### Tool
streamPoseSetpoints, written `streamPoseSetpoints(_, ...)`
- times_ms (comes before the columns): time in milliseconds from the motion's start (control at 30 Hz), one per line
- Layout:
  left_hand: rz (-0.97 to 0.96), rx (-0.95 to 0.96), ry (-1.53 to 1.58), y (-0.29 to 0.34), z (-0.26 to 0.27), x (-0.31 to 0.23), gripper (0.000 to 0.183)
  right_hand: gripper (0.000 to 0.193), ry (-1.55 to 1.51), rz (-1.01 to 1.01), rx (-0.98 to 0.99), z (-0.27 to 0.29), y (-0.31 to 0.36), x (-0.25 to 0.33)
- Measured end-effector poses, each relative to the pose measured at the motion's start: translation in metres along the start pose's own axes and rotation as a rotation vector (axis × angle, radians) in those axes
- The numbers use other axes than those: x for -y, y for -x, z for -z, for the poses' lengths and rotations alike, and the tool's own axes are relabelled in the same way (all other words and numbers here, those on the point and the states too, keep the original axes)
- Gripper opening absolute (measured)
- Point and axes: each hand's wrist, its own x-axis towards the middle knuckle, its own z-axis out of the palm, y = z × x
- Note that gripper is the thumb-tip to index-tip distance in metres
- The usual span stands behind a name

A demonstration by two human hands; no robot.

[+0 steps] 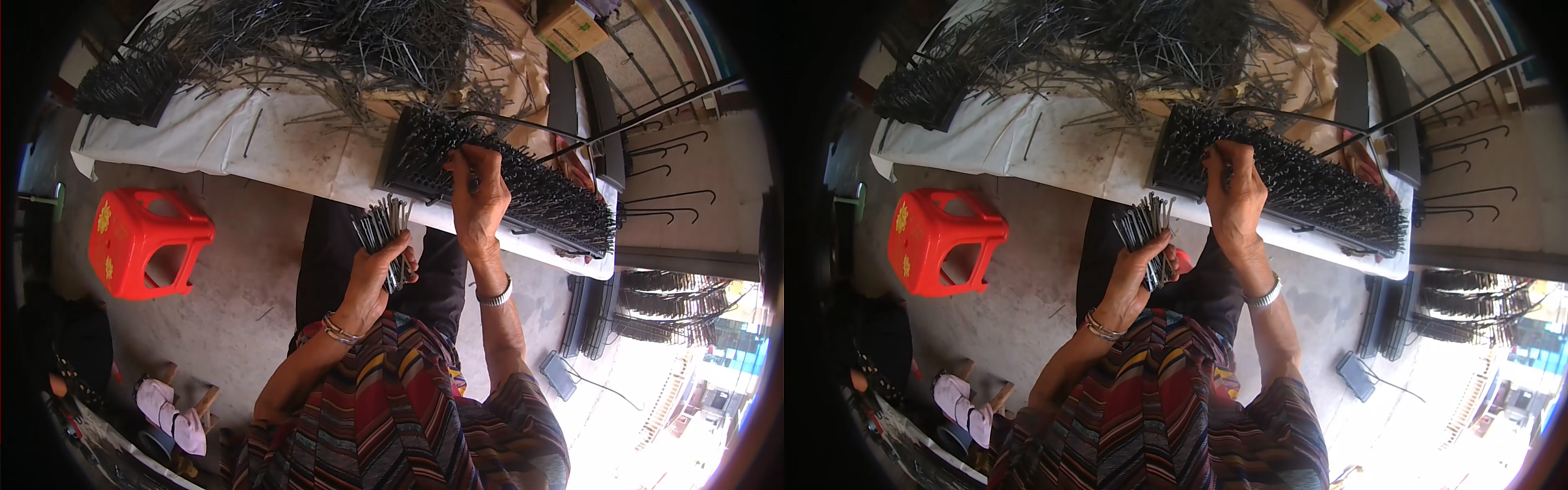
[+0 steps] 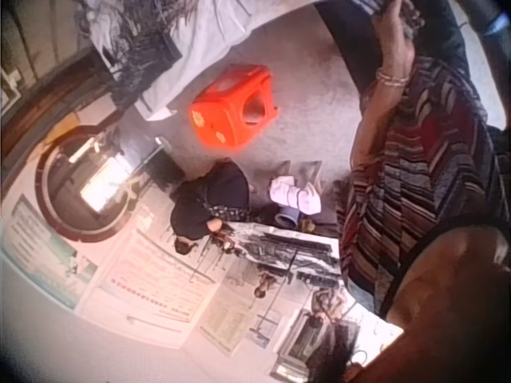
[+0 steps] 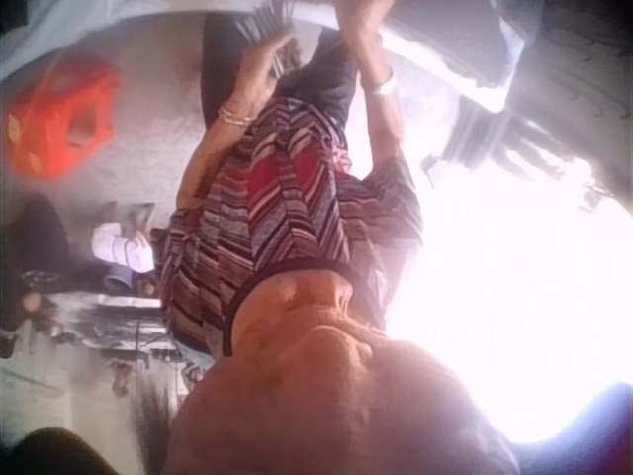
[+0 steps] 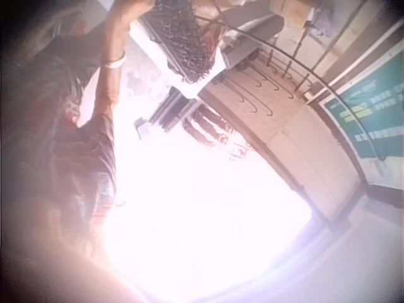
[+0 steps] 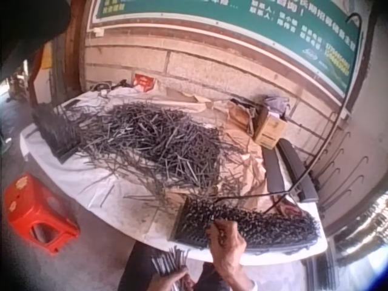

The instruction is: The person inserts metal spikes into a perforated base by hand, gathers a bundle of spikes from a pile on the table, and inserts spikes into the perforated base.

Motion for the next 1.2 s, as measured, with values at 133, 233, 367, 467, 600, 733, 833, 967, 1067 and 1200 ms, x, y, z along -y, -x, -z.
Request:
streamPoseSetpoints(133, 0.008, 0.001, 0.000, -0.001, 0.001, 0.002, 0.018, 0.014, 0.108, 0.050, 0.045, -0.009, 0.002, -0.013)
streamPoseSetpoints(233, 0.004, 0.011, 0.002, 0.000, -0.002, 0.001, 0.018, 0.014, 0.253, 0.176, 0.126, -0.009, 0.001, -0.015)
streamPoseSetpoints(367, -0.003, 0.010, -0.002, 0.000, -0.001, 0.001, 0.017, 0.016, 0.396, 0.220, 0.131, -0.007, 0.001, -0.004)
streamPoseSetpoints(467, -0.020, 0.016, -0.011, 0.000, 0.000, 0.001, 0.017, 0.014, 0.175, -0.035, 0.242, 0.012, 0.006, 0.012)
streamPoseSetpoints(600, -0.011, 0.013, -0.040, 0.000, 0.000, 0.002, 0.016, 0.013, -0.167, -0.254, 0.541, 0.025, 0.019, 0.014)
streamPoseSetpoints(733, -0.014, 0.078, -0.068, 0.000, -0.003, 0.004, 0.016, 0.008, -0.348, -0.433, 0.553, 0.035, 0.017, 0.015)
streamPoseSetpoints(833, 0.023, 0.078, -0.024, 0.000, -0.003, 0.003, 0.016, 0.005, -0.262, -0.378, 0.391, 0.037, 0.009, 0.020)
streamPoseSetpoints(967, 0.046, 0.039, -0.014, 0.000, -0.002, 0.001, 0.015, 0.007, -0.109, -0.235, 0.087, 0.028, 0.003, 0.014)
streamPoseSetpoints(1067, 0.049, 0.060, -0.051, -0.002, 0.001, 0.002, 0.014, 0.007, 0.108, -0.032, -0.016, 0.014, 0.005, -0.005)
streamPoseSetpoints(1200, -0.034, 0.111, -0.054, -0.004, 0.003, 0.003, 0.013, 0.010, 0.140, -0.025, 0.006, 0.004, 0.009, -0.012)
